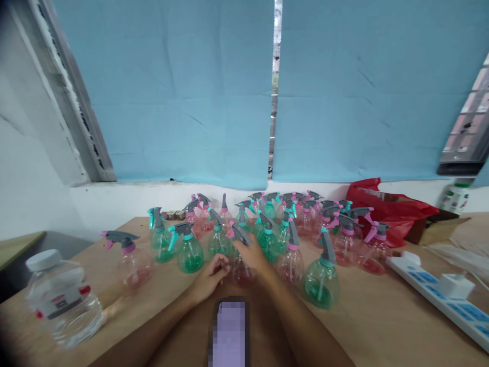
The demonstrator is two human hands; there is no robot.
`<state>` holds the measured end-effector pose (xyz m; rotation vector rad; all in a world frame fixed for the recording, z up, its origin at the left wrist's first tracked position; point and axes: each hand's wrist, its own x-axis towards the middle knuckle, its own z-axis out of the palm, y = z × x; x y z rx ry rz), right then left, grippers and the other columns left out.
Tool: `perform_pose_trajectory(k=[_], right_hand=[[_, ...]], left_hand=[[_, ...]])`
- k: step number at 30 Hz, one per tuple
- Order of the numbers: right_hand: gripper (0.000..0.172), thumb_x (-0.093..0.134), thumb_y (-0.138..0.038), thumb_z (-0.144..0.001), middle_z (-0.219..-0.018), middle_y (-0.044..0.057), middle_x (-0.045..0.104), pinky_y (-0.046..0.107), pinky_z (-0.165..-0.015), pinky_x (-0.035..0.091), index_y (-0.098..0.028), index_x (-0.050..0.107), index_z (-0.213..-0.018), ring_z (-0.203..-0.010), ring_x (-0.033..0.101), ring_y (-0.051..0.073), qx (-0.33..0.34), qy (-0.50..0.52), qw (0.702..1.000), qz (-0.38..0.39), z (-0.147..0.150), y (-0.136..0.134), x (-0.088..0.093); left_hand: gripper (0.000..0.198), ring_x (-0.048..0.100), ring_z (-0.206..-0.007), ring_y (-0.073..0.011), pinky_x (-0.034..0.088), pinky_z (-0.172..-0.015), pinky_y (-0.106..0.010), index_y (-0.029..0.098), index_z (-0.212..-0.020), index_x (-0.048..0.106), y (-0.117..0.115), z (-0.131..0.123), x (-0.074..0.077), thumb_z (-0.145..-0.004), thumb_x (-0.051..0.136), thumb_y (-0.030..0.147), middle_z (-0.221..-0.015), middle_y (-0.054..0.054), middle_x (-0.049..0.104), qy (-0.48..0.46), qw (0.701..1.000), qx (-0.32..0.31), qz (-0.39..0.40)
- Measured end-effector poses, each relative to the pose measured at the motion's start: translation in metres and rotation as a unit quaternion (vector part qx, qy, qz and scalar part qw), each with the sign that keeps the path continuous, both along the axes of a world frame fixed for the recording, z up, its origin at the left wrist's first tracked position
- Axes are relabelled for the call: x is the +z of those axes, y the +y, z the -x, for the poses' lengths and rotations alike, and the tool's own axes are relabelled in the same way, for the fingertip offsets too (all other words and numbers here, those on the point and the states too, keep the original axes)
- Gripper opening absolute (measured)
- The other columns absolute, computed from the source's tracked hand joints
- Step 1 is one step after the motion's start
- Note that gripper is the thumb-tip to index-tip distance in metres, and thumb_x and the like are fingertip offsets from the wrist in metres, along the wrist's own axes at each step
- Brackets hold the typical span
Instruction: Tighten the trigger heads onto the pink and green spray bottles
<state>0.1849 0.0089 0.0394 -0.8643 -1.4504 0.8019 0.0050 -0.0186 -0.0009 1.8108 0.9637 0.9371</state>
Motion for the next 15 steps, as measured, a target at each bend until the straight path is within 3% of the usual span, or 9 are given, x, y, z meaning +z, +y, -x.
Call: perform_pose_trajectory(k=[3, 7, 11, 15], right_hand=[[0.02, 0.054, -0.025, -0.078, -0.07, -0.002, 0.059, 0.026, -0.062, 0.043, -0.023, 0.068, -0.092, -0.063, 0.052, 0.015, 0.018, -0.014, 0.999, -0.036, 0.001, 0.001, 0.0], [0.025, 0.06, -0.031, -0.082, -0.079, 0.0, 0.063, 0.027, -0.065, 0.046, -0.022, 0.064, -0.105, -0.069, 0.056, 0.016, -0.042, 0.004, 0.997, -0.067, 0.01, -0.007, 0.001], [0.035, 0.065, -0.037, -0.083, -0.088, 0.003, 0.065, 0.027, -0.067, 0.047, -0.021, 0.059, -0.114, -0.072, 0.057, 0.016, -0.051, 0.002, 0.992, -0.112, 0.023, -0.027, 0.008], [0.042, 0.062, -0.041, -0.085, -0.105, 0.007, 0.065, 0.031, -0.081, 0.049, -0.021, 0.054, -0.122, -0.091, 0.062, 0.022, -0.007, 0.003, 0.987, -0.158, 0.031, -0.042, 0.013]], left_hand=[[0.038, 0.05, -0.074, -0.0145, 0.042, -0.07, -0.026, 0.022, -0.117, 0.05, -0.005, -0.001, 0.004, -0.086, 0.062, 0.041, -0.084, 0.003, 0.052, 0.016, 0.999, 0.017, -0.041], [0.065, 0.055, -0.102, -0.0242, 0.045, -0.09, -0.036, 0.023, -0.139, 0.043, -0.017, -0.003, 0.014, -0.083, 0.069, 0.043, -0.115, -0.008, 0.054, 0.093, 0.989, 0.013, -0.115], [0.076, 0.045, -0.125, -0.0348, 0.037, -0.107, -0.048, 0.022, -0.138, 0.046, -0.024, -0.005, 0.025, -0.075, 0.076, 0.05, -0.132, -0.013, 0.048, 0.147, 0.969, 0.064, -0.186], [0.073, 0.056, -0.112, -0.036, 0.046, -0.097, -0.047, 0.023, -0.129, 0.054, -0.03, 0.001, 0.04, -0.068, 0.079, 0.055, -0.127, -0.014, 0.053, 0.205, 0.955, 0.096, -0.193]])
